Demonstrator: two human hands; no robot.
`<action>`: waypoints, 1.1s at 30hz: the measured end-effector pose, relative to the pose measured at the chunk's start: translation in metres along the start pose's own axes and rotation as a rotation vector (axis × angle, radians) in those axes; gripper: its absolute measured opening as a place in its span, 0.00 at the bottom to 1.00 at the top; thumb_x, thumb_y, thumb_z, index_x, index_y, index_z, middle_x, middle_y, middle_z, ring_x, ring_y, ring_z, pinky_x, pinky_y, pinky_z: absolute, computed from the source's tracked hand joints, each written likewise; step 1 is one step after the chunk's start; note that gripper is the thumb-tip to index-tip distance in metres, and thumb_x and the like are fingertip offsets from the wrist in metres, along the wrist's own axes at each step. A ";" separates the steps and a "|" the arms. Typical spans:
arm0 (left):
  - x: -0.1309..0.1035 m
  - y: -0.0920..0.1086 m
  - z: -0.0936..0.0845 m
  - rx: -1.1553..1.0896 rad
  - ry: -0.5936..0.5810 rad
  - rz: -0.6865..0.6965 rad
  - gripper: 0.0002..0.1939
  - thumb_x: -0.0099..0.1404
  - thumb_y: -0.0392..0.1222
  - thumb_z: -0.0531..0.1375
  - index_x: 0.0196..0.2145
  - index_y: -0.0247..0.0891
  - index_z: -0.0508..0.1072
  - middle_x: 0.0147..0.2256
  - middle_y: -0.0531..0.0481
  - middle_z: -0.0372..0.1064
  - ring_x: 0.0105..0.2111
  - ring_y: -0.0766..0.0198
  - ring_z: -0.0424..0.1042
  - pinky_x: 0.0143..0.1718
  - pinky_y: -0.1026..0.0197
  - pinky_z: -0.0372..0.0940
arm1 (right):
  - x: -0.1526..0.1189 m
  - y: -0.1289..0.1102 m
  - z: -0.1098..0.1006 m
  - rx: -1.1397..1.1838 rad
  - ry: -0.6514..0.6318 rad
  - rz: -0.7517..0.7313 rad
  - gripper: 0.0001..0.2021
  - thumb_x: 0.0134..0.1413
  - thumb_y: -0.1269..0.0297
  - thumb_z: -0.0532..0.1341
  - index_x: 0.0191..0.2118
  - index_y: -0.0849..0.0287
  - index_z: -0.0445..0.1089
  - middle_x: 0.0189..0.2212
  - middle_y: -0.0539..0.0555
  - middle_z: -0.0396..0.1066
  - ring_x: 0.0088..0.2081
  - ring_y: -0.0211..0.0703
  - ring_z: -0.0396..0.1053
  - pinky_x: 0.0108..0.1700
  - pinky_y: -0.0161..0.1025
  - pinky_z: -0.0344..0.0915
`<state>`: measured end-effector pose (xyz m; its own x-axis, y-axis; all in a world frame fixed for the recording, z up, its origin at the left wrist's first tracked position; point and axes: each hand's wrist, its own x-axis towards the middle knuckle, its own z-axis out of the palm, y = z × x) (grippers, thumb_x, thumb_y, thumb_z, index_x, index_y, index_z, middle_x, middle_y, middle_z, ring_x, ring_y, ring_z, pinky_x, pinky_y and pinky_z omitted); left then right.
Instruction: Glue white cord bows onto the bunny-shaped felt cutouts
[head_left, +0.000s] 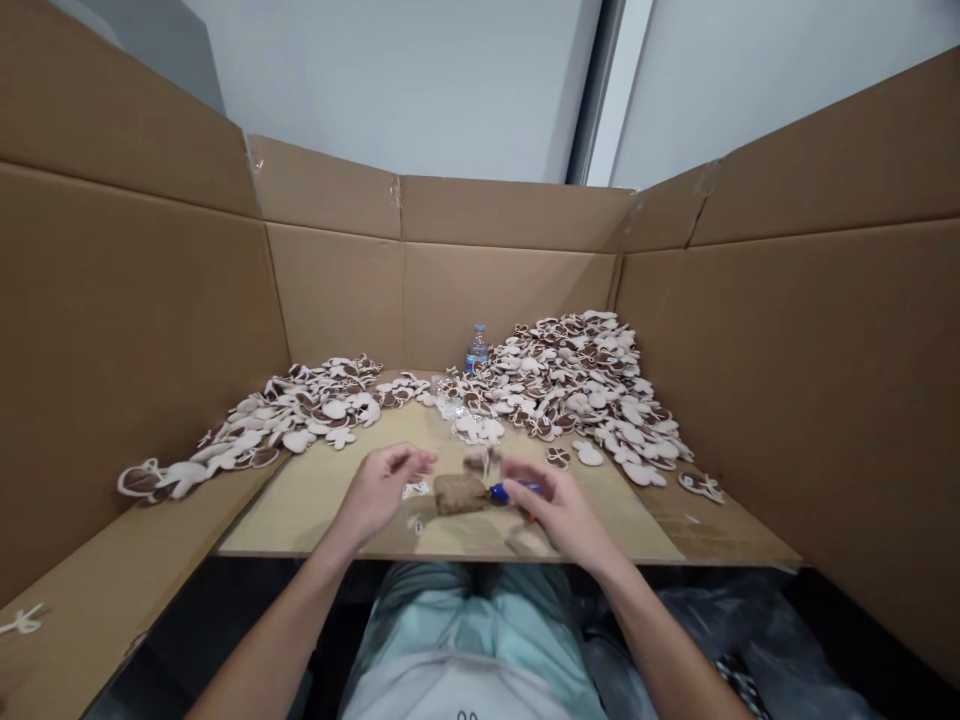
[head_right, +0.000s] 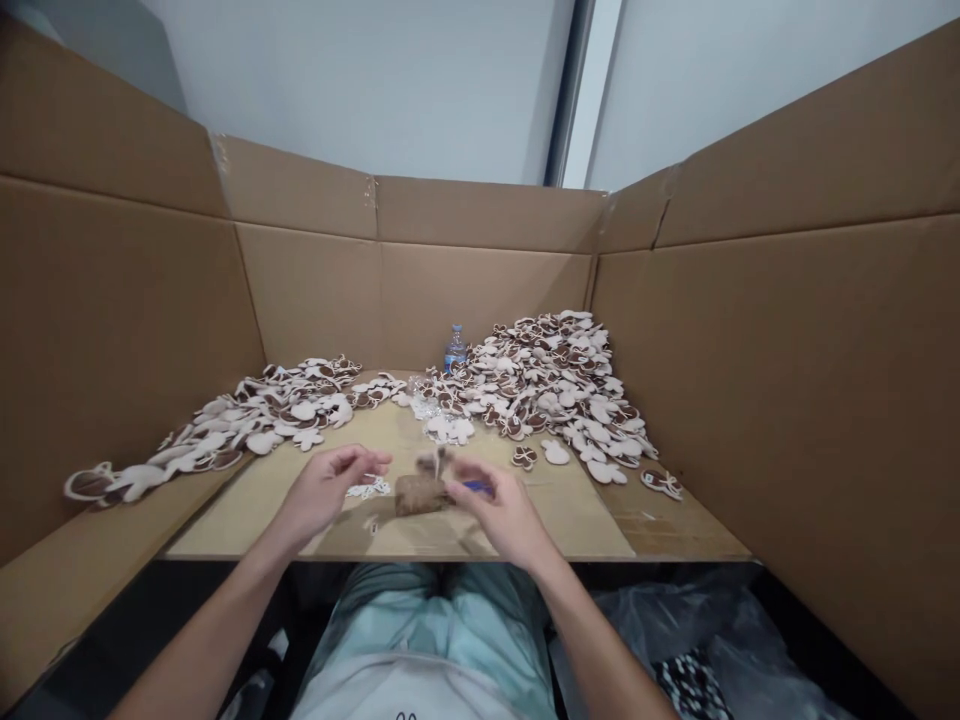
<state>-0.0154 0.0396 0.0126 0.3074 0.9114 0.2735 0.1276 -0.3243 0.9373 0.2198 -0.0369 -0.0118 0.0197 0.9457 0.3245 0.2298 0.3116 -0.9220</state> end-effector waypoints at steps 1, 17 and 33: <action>0.005 -0.003 -0.005 0.003 0.064 0.003 0.19 0.60 0.55 0.61 0.30 0.34 0.78 0.36 0.40 0.80 0.38 0.52 0.77 0.41 0.55 0.70 | 0.001 -0.001 -0.004 -0.050 0.100 -0.056 0.23 0.50 0.53 0.67 0.53 0.51 0.72 0.53 0.59 0.71 0.52 0.49 0.70 0.44 0.43 0.70; 0.047 -0.086 -0.115 0.921 0.214 -0.051 0.31 0.59 0.42 0.60 0.58 0.27 0.65 0.63 0.29 0.56 0.64 0.39 0.53 0.61 0.43 0.50 | 0.016 0.020 -0.031 -0.724 0.178 0.095 0.07 0.53 0.64 0.61 0.28 0.59 0.74 0.32 0.60 0.78 0.38 0.51 0.73 0.41 0.42 0.64; 0.049 -0.104 -0.113 1.103 0.054 0.046 0.22 0.66 0.44 0.53 0.55 0.32 0.66 0.54 0.32 0.66 0.54 0.46 0.66 0.55 0.48 0.58 | 0.011 0.039 -0.030 -0.867 0.004 0.334 0.03 0.50 0.70 0.60 0.27 0.59 0.67 0.27 0.57 0.75 0.29 0.44 0.70 0.27 0.35 0.57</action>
<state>-0.1202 0.1468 -0.0473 0.2954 0.8940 0.3369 0.8963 -0.3815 0.2262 0.2586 -0.0167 -0.0380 0.2191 0.9730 0.0731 0.8587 -0.1567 -0.4879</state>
